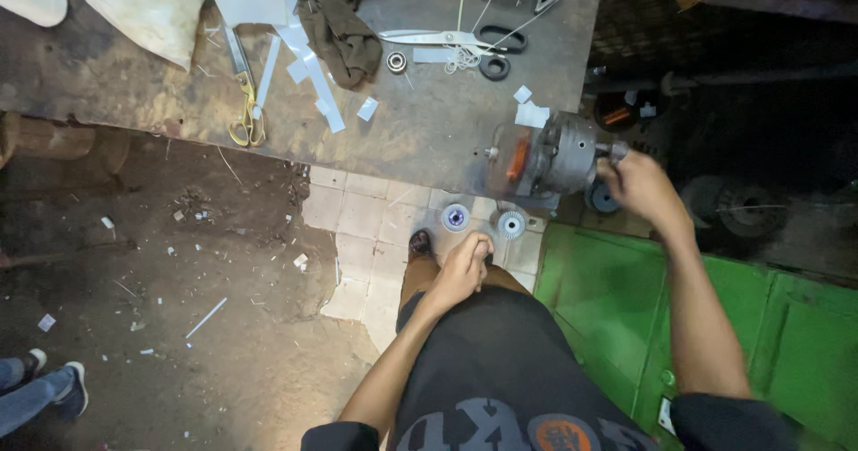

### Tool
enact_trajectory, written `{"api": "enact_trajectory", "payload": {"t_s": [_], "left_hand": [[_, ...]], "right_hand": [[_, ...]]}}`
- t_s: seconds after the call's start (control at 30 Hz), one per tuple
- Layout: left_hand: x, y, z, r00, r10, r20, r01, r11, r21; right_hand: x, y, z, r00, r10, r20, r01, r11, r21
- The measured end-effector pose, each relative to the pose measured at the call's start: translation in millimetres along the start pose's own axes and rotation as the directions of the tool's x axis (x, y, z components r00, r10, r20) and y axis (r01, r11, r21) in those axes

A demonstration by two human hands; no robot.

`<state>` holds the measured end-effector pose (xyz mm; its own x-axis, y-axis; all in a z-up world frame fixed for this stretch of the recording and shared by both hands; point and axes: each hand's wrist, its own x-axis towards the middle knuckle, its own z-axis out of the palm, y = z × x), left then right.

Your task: The person winds copper wire onto a cylindrical component using a hand-cranked winding machine. They adjust the component, wind the wire, and then remove the wound coil. The person also uses scissors to cut the wire and places the finished coil on the table.

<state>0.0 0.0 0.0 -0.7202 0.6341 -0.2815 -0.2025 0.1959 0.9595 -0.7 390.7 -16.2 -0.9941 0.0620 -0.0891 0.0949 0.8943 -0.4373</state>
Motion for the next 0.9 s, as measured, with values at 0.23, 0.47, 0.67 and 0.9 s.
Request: {"api": "enact_trajectory", "payload": {"t_s": [0.23, 0.47, 0.67, 0.9], "left_hand": [[2.2, -12.0, 2.4, 0.999, 0.046, -0.014, -0.046, 0.999, -0.013], [-3.9, -12.9, 3.7, 1.0, 0.005, -0.006, -0.005, 0.999, -0.054], [-2.4, -9.0, 4.7, 1.0, 0.022, -0.014, -0.023, 0.995, -0.092], [0.7, -9.2, 1.5, 1.0, -0.013, -0.012, 0.012, 0.997, -0.082]], "right_hand": [[57.1, -33.4, -85.2, 0.92, -0.107, -0.378, 0.159, 0.981, 0.109], [-5.8, -86.8, -168.0, 0.964, -0.008, -0.266, 0.027, 0.997, 0.067], [-68.8, -110.2, -155.8, 0.976, -0.17, 0.135, 0.151, 0.979, 0.138], [-61.5, -85.2, -61.8, 0.961, -0.113, 0.253, 0.067, 0.981, 0.182]]}}
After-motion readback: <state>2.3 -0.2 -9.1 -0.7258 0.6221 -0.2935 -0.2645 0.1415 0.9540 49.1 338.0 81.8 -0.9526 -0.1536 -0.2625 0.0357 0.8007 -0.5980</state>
